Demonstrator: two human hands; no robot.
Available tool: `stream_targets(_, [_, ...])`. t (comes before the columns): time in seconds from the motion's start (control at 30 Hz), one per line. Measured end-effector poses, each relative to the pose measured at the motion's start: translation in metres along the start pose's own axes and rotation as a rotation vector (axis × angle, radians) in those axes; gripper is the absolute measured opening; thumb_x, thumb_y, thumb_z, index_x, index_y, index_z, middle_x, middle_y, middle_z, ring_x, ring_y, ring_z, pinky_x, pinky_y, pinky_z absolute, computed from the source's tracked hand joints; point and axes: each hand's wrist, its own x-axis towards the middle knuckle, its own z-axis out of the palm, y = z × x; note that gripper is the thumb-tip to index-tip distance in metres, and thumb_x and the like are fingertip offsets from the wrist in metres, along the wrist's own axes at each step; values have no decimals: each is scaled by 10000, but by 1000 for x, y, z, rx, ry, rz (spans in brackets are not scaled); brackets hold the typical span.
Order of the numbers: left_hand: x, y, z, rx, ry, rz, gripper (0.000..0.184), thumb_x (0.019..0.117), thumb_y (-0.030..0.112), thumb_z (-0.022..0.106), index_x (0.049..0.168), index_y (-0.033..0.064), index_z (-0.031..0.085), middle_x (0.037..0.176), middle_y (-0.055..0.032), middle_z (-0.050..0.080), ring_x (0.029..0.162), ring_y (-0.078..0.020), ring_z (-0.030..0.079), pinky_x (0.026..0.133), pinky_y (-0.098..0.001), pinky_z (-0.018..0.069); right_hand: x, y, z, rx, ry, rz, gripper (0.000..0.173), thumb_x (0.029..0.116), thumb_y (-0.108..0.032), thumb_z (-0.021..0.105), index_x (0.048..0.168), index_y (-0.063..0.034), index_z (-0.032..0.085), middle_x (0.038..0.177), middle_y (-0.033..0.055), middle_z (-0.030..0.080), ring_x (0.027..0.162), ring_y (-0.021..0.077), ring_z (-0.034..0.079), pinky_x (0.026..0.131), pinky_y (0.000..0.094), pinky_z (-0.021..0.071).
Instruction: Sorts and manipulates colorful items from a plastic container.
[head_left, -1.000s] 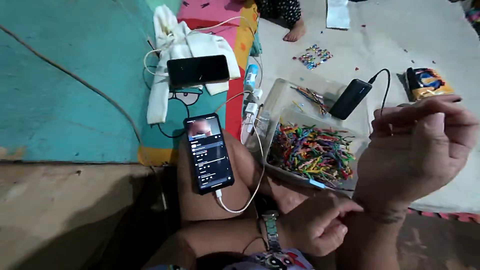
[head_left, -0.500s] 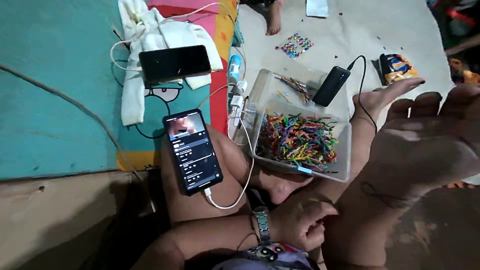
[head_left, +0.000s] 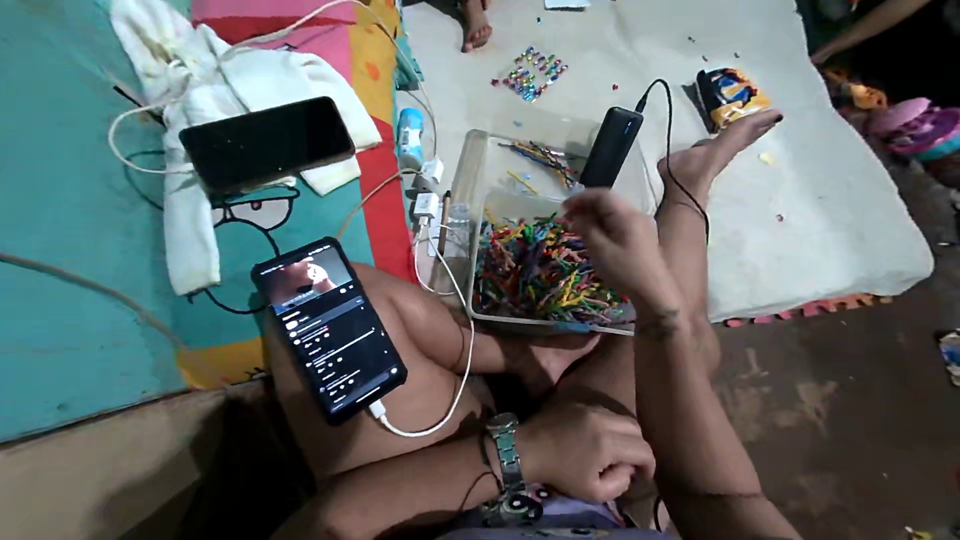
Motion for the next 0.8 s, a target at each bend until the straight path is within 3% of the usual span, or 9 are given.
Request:
stream_targets(0.1, [4,-2,-6,23,79,-43,170,923,5,566,960,-2,731,929,-134,707,908,-232,693,853,-346,565,0,23,17,-302,-293,91,245,1032,-68,531,1167,-65,736,1152,178,709,1049,354,687,903,596,540])
stream_targets(0.2, [6,-3,-14,40,144,-124,171,919,2,568,978,3,728,946,-125,700,933,-223,680,877,-336,554,-4,32,27,-332,-505,99,370,1002,-3,531,1291,-153,707,1293,160,649,1151,349,646,955,580,525])
stream_targets(0.27, [4,-1,-18,50,158,-155,173,925,0,560,983,2,724,949,-125,701,941,-220,682,881,-331,553,-9,42,21,-261,-445,1,377,996,17,529,1290,-143,702,1280,146,654,1112,315,666,932,546,550])
stream_targets(0.37, [2,0,-23,38,192,-219,181,933,-5,547,992,-2,718,952,-128,696,923,-207,678,850,-311,556,-18,57,3,-266,-318,-86,221,983,-19,587,1132,-70,742,1169,145,700,1059,308,687,916,538,560])
stream_targets(0.43, [3,-1,-23,-6,214,-301,184,944,-7,538,1003,-7,713,948,-130,686,904,-194,671,826,-298,555,-21,61,-1,-324,-409,-62,187,962,-31,622,1064,-69,774,1097,151,713,1039,328,687,918,558,551])
stream_targets(0.53, [7,0,-21,-57,223,-359,186,945,-5,537,1013,-16,711,950,-138,682,887,-183,666,805,-281,551,-20,59,13,-350,-572,-13,355,979,10,571,1295,-86,702,1266,179,673,1177,353,647,1002,550,513])
stream_targets(0.63, [6,1,-22,-53,206,-343,182,950,2,537,1015,-11,707,947,-134,675,884,-178,660,803,-273,548,-17,60,17,-289,-461,-83,431,982,41,549,1390,-72,627,1334,176,651,1206,346,645,1029,526,510])
stream_targets(0.73, [3,1,-26,-31,243,-346,181,959,9,531,1015,-5,703,941,-122,675,880,-161,658,792,-254,545,-21,52,-4,-270,-231,-165,284,980,-2,585,1238,-46,697,1181,155,703,1018,301,708,889,498,584])
stream_targets(0.8, [2,1,-29,-38,265,-379,184,969,23,529,1024,-3,703,950,-118,677,881,-144,656,784,-240,545,-27,48,-23,-260,-139,-218,201,981,-38,590,1127,-28,727,1054,131,723,904,243,711,823,430,598])
